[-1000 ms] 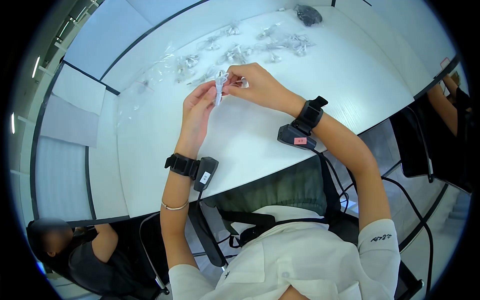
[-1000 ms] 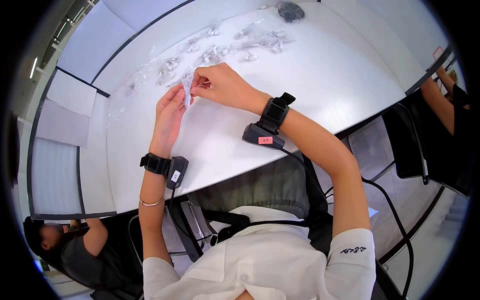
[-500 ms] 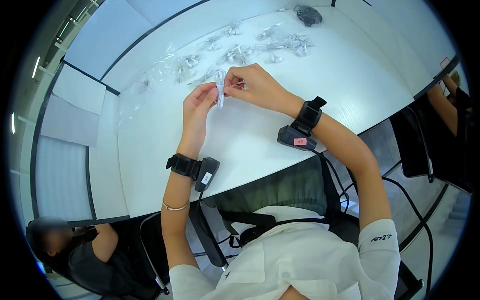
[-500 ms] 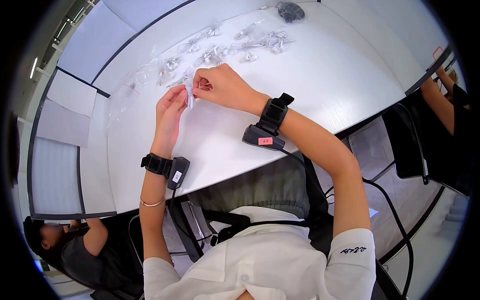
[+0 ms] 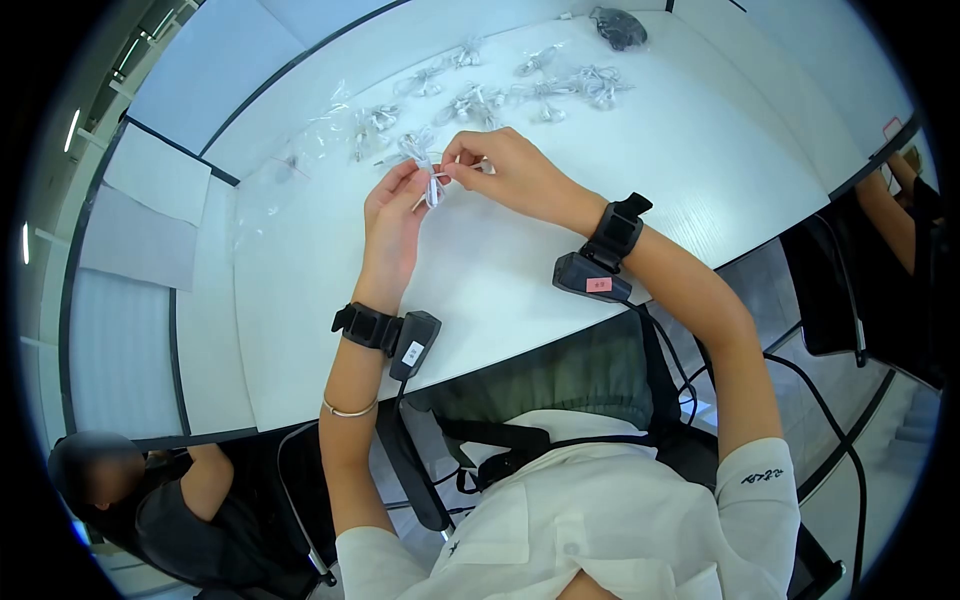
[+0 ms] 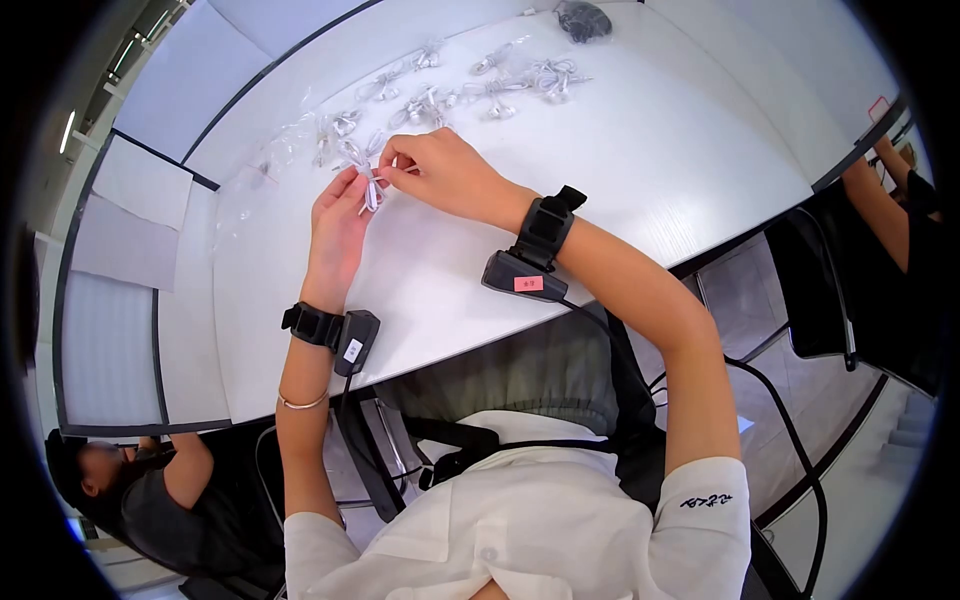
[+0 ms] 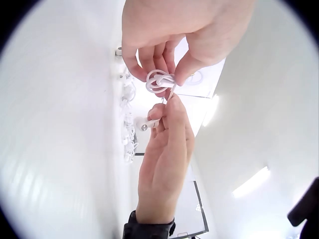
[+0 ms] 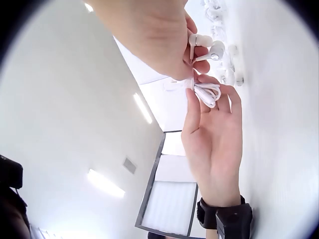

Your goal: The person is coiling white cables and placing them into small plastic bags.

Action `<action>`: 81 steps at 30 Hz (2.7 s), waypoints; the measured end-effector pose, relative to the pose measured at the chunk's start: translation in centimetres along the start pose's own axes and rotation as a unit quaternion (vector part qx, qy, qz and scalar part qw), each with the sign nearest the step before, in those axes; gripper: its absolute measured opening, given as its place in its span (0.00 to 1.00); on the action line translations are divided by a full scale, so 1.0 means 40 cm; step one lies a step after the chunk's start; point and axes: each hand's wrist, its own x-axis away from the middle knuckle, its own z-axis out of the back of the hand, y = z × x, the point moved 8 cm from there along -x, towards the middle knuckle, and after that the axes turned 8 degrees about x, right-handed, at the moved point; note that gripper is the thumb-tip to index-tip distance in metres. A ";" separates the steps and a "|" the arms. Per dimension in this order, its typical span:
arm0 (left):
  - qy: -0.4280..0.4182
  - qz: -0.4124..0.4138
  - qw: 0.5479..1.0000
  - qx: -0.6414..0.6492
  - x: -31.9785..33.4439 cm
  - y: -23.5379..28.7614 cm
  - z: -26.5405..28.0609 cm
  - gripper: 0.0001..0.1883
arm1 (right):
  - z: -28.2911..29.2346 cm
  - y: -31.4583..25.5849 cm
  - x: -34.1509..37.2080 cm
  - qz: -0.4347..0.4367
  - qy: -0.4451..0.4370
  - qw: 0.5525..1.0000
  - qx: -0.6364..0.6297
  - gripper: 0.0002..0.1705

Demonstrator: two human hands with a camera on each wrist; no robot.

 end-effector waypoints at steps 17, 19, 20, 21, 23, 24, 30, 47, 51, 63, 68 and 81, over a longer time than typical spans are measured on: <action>0.011 -0.033 0.999 -0.005 0.004 0.013 -0.004 0.10 | 0.029 -0.052 0.007 0.061 0.032 0.997 0.037 0.07; 0.021 -0.017 1.000 0.016 0.004 0.010 -0.001 0.10 | 0.028 -0.056 0.007 0.066 0.036 0.997 -0.010 0.07; 0.026 -0.009 0.999 0.026 0.005 0.007 0.002 0.10 | 0.027 -0.058 0.009 0.068 0.037 0.996 -0.034 0.07; 0.025 -0.004 0.999 0.038 0.004 0.002 0.005 0.10 | 0.016 -0.049 0.011 0.061 0.030 0.997 -0.028 0.07; 0.021 0.003 0.998 0.060 -0.003 -0.006 0.013 0.11 | -0.005 -0.027 0.012 0.048 0.018 0.999 -0.015 0.07; 0.020 0.001 0.999 0.051 -0.002 -0.003 0.009 0.11 | -0.004 -0.030 0.012 0.051 0.016 0.999 0.009 0.07; 0.045 -0.030 0.999 -0.004 0.007 0.006 0.001 0.10 | -0.016 -0.034 0.016 0.067 -0.012 0.995 0.079 0.08; -0.054 -0.004 0.991 0.119 0.005 0.017 -0.026 0.08 | 0.038 -0.068 0.010 0.109 0.088 0.975 0.172 0.06; -0.058 -0.030 0.993 0.102 0.010 0.033 -0.036 0.10 | 0.043 -0.067 0.010 0.119 0.099 0.972 0.176 0.06; -0.040 -0.144 0.973 -0.175 0.021 0.066 -0.046 0.13 | -0.001 -0.016 0.002 0.040 -0.012 0.999 0.017 0.09; -0.096 -0.149 0.967 -0.183 0.028 0.052 -0.079 0.13 | -0.035 0.013 0.017 -0.108 -0.119 0.978 -0.135 0.13; -0.071 -0.044 0.996 -0.007 0.024 0.037 -0.058 0.16 | -0.028 -0.014 0.008 -0.022 -0.086 0.983 -0.159 0.10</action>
